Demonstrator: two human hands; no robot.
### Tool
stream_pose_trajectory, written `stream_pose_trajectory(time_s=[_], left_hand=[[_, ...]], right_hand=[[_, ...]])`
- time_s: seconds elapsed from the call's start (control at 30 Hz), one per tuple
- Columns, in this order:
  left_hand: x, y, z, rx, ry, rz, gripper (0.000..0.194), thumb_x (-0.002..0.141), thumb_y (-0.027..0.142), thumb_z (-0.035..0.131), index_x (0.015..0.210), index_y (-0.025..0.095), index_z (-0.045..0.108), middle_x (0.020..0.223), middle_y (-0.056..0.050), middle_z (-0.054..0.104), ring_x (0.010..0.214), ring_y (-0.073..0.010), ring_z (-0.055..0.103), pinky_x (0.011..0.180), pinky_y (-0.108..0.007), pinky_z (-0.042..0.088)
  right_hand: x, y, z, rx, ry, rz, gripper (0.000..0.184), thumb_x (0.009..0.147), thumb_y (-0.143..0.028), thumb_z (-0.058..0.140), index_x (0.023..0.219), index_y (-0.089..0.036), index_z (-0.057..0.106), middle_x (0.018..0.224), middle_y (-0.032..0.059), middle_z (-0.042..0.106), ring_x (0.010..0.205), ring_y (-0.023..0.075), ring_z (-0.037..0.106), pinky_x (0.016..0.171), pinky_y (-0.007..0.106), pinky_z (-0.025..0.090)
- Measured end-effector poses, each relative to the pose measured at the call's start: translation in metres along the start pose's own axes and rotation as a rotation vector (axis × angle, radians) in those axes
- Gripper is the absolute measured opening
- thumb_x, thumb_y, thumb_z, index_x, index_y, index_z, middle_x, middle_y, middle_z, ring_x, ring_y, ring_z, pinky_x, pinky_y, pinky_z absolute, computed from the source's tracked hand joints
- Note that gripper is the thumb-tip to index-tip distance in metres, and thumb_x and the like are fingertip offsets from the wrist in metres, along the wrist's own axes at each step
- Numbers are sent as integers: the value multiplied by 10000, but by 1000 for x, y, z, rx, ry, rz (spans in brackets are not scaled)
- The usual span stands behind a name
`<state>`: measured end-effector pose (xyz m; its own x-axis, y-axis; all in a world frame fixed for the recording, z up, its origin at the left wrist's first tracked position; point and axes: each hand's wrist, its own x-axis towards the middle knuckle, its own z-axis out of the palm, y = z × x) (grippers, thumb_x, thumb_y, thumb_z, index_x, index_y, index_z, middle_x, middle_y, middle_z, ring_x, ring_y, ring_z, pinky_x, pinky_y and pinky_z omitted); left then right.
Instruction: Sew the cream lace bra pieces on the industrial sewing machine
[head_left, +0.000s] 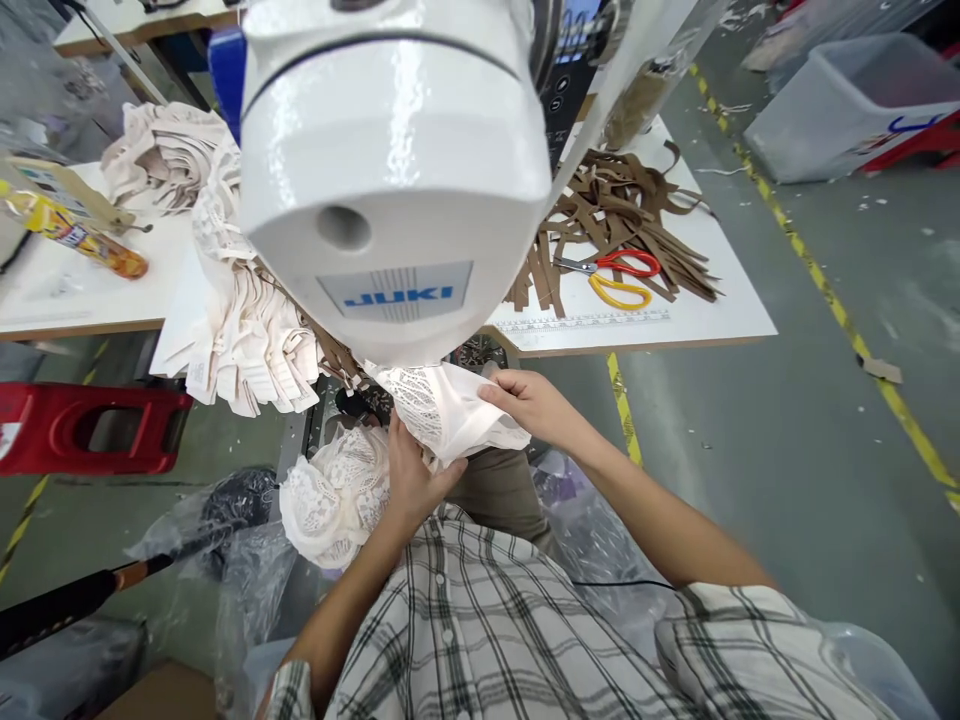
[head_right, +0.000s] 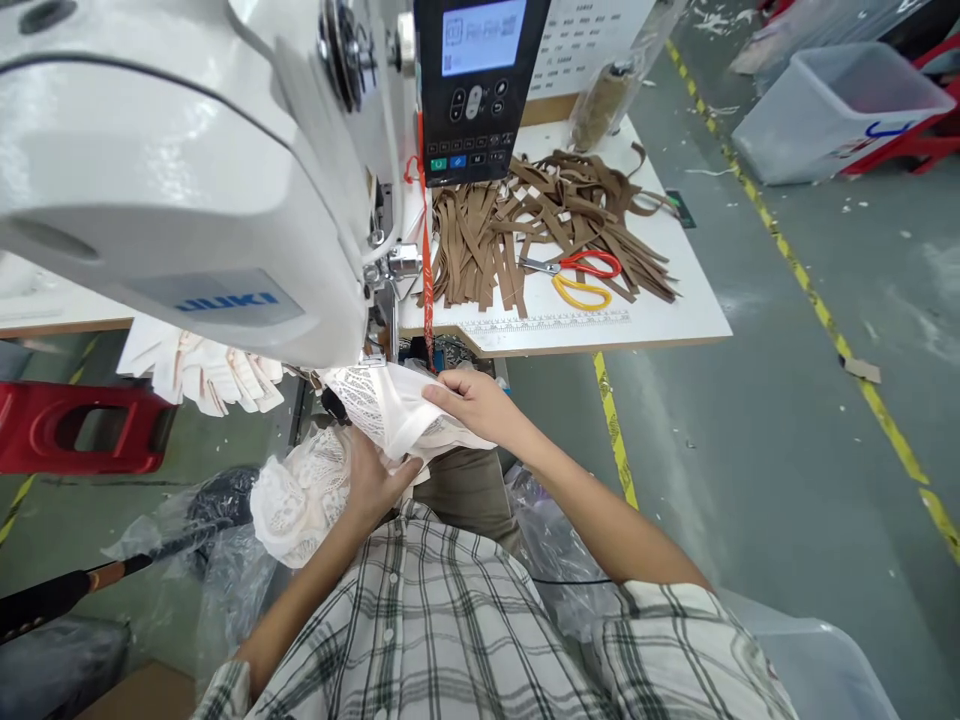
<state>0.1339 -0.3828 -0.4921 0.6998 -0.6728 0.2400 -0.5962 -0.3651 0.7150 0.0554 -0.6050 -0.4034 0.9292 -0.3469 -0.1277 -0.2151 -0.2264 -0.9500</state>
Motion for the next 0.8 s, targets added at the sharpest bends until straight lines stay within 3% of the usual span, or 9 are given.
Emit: stream_pose_trajectory(time_s=[0.1,0.17,0.3,0.43,0.5,0.57,0.67,0.73,0.8], left_hand=[[-2,-13,23,90,-12,25,820,834,396,719,1491,110,319,1476,-270,411,1416,-421,366,1106,-613,385],[-1,-24,26,128,-41,41,688,843,240,674,1453,119,380,1451,-255,453,1405,-406,392,1104,-605,396],[9,-43,-1,141,-98,76,587,820,82,570,1392,169,479,1396,-200,539,1363,-348,475,1065,-536,464],[25,-44,-26,222,-28,129,540,846,26,439,1351,186,544,1445,-168,536,1455,-312,391,1174,-554,345],[27,-35,-16,300,-85,153,541,871,45,439,1382,197,529,1472,-157,524,1486,-308,350,1207,-562,288],[23,-23,3,337,-249,173,564,875,127,544,1433,196,491,1519,-171,480,1483,-340,352,1202,-572,292],[9,-12,14,342,-517,170,843,793,307,743,1533,171,361,1632,-225,277,1507,-404,283,1196,-602,284],[-3,-20,-8,378,-605,123,1017,755,446,786,1583,190,253,1675,-217,146,1543,-406,173,1217,-608,226],[-17,-41,-49,461,-601,36,1116,728,557,782,1604,214,182,1690,-198,79,1560,-401,87,1236,-601,159]], right_hand=[[-3,3,1,-14,9,-18,508,905,-625,518,648,-193,445,638,-32,410,603,115,389,581,250,299],[-5,2,2,-20,19,-37,478,916,-606,515,690,-185,501,672,-21,472,631,123,431,607,251,331],[-17,0,-10,-68,8,-48,430,938,-567,507,805,-172,612,776,15,599,719,151,530,660,256,391],[-43,23,-49,-259,52,52,450,946,-568,467,869,-172,664,801,35,659,722,173,570,649,265,407],[-54,49,-71,-444,90,186,473,951,-574,420,852,-176,654,768,40,658,702,185,577,640,276,411],[-63,80,-90,-664,48,376,473,959,-545,378,836,-176,648,770,68,676,709,213,604,650,301,433],[-82,114,-105,-863,-85,539,442,932,-472,421,1069,-136,673,1059,183,726,942,312,673,789,381,501],[-108,121,-105,-871,-192,519,511,904,-492,479,1227,-131,641,1253,214,678,1108,349,652,901,426,507],[-146,116,-94,-826,-317,468,525,917,-547,467,1256,-187,644,1285,171,681,1135,331,658,933,419,521]])
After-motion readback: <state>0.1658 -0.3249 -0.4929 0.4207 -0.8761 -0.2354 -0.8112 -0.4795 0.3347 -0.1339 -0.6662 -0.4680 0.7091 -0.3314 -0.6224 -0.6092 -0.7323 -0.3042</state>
